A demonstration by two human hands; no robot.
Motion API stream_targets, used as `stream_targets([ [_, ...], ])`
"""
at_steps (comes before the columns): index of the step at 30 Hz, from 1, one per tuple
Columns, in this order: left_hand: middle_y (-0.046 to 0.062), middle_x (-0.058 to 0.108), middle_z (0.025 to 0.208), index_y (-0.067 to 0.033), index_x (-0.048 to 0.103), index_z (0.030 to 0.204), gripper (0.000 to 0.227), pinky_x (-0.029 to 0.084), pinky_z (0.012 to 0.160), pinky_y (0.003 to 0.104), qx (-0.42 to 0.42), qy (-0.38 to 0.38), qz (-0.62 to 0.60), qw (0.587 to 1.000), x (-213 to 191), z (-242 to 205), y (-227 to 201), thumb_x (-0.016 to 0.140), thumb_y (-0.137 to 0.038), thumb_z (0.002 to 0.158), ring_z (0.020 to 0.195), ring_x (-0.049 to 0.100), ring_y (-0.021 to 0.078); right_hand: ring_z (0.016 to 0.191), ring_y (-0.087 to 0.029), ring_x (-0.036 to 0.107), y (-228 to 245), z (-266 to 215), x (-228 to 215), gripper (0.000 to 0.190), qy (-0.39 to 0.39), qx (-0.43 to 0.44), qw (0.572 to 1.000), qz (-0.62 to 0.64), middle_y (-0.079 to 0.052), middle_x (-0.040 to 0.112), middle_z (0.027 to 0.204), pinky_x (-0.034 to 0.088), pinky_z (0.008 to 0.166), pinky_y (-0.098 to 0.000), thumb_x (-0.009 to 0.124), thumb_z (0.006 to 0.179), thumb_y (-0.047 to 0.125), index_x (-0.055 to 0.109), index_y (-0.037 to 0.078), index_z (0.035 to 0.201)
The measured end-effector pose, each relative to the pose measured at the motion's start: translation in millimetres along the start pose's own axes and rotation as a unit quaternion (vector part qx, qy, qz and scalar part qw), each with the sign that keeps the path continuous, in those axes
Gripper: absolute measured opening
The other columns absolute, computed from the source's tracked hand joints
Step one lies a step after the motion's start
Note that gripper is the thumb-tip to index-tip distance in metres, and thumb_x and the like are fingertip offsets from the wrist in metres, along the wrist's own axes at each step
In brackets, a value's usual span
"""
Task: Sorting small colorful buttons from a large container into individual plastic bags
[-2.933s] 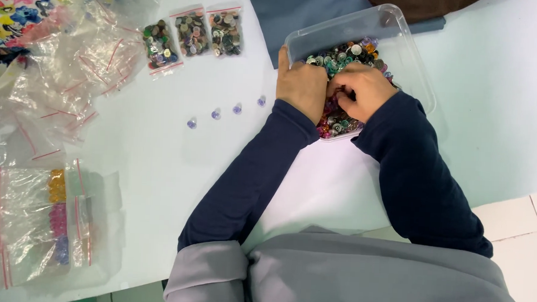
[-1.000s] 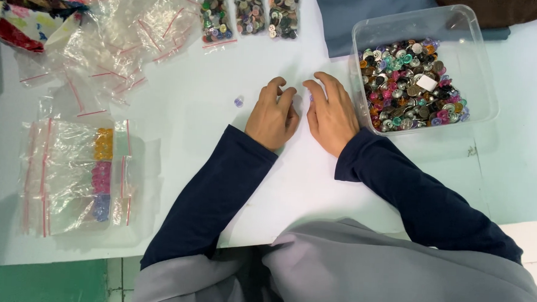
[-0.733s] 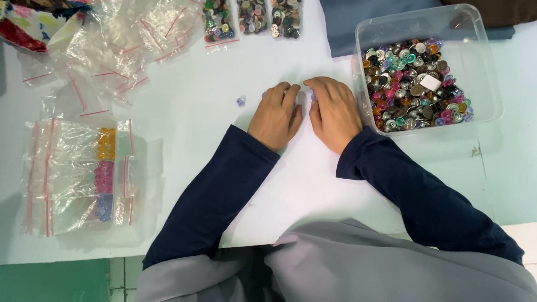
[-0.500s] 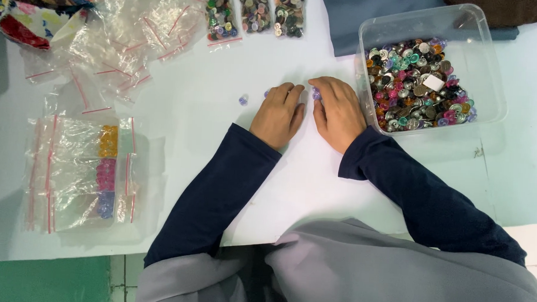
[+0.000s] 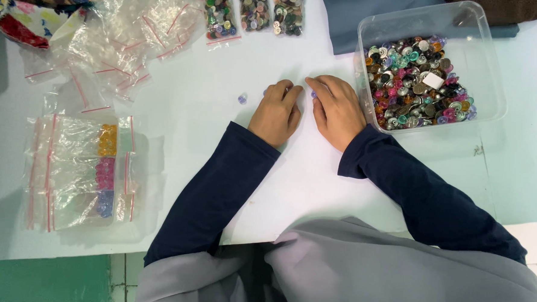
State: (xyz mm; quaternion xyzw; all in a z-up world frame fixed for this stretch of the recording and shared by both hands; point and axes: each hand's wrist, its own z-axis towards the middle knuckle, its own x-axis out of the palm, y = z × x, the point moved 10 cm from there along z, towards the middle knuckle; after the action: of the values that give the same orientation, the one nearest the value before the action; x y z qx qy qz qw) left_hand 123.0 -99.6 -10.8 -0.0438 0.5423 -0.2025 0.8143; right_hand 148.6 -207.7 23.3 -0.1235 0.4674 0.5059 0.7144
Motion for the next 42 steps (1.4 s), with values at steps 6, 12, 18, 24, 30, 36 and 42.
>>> stream_targets([
  [6,0.018,0.06,0.118,-0.0028,0.064,0.13,0.035,0.055,0.097,0.036,-0.006,-0.009,0.007,1.0,0.3,0.1,0.5,0.059,-0.009,0.096,0.105,0.064,0.0274,0.117,-0.035,0.06,0.6,1.2,-1.5,0.037,0.003,0.006,1.0,0.004,-0.015,0.061,0.123,0.046,0.102,-0.0469,0.056,0.102,0.008,0.06,0.005,0.139],
  [12,0.018,0.06,0.119,-0.0024,0.062,0.132,0.036,0.056,0.096,0.037,-0.01,-0.009,0.021,1.0,-1.8,0.4,-0.8,0.06,-0.011,0.097,0.104,0.065,0.0269,0.115,-0.036,0.061,2.6,2.7,-3.9,0.04,0.005,0.011,1.0,0.014,-0.015,0.061,0.121,0.047,0.101,-0.047,0.057,0.101,0.007,0.057,0.004,0.14],
  [18,0.015,0.059,0.114,-0.0038,0.062,0.131,0.035,0.057,0.092,0.036,-0.01,-0.01,0.059,0.998,-5.1,-0.4,-4.9,0.061,-0.013,0.097,0.1,0.064,0.025,0.113,-0.037,0.061,3.8,3.5,-3.7,0.04,0.01,0.009,1.0,0.015,-0.016,0.061,0.121,0.047,0.1,-0.0483,0.056,0.101,0.007,0.055,0.003,0.141],
  [24,0.018,0.059,0.117,-0.0023,0.061,0.131,0.036,0.057,0.086,0.036,0.0,-0.026,0.075,0.997,-4.1,-0.7,-6.1,0.061,-0.015,0.097,0.096,0.064,0.0249,0.115,-0.038,0.061,4.8,3.6,-5.8,0.041,0.005,0.007,1.0,0.017,-0.016,0.061,0.123,0.049,0.098,-0.0483,0.058,0.1,0.007,0.055,0.004,0.14],
  [30,0.019,0.055,0.129,-0.0034,0.063,0.128,0.037,0.057,0.079,0.038,0.046,-0.108,0.093,0.989,-38.8,2.2,-29.1,0.067,-0.015,0.093,0.092,0.064,0.0263,0.131,-0.047,0.053,37.6,3.8,-49.3,0.036,-0.095,-0.039,0.993,0.05,-0.025,0.047,0.141,0.052,0.104,-0.0491,0.061,0.098,0.001,0.06,-0.003,0.134],
  [36,0.006,0.064,0.123,-0.017,0.071,0.116,0.027,0.047,0.072,0.034,0.155,-0.269,0.083,0.947,-67.1,-6.6,-66.9,0.052,-0.027,0.099,0.088,0.062,0.0242,0.102,-0.04,0.071,85.4,-37.0,-102.3,0.026,-0.311,-0.187,0.931,0.035,-0.021,0.069,0.12,0.063,0.085,-0.043,0.067,0.082,-0.001,0.083,0.011,0.098],
  [42,0.007,0.067,0.119,-0.0131,0.068,0.11,0.014,0.049,0.078,0.037,0.141,-0.216,-0.019,0.966,-103.1,23.5,-114.2,0.064,-0.02,0.098,0.101,0.067,0.0276,0.101,-0.032,0.061,50.0,14.3,-191.1,0.021,-0.276,-0.028,0.947,-0.164,-0.01,0.069,0.117,0.043,0.088,-0.0413,0.062,0.091,-0.006,0.078,0.007,0.093],
])
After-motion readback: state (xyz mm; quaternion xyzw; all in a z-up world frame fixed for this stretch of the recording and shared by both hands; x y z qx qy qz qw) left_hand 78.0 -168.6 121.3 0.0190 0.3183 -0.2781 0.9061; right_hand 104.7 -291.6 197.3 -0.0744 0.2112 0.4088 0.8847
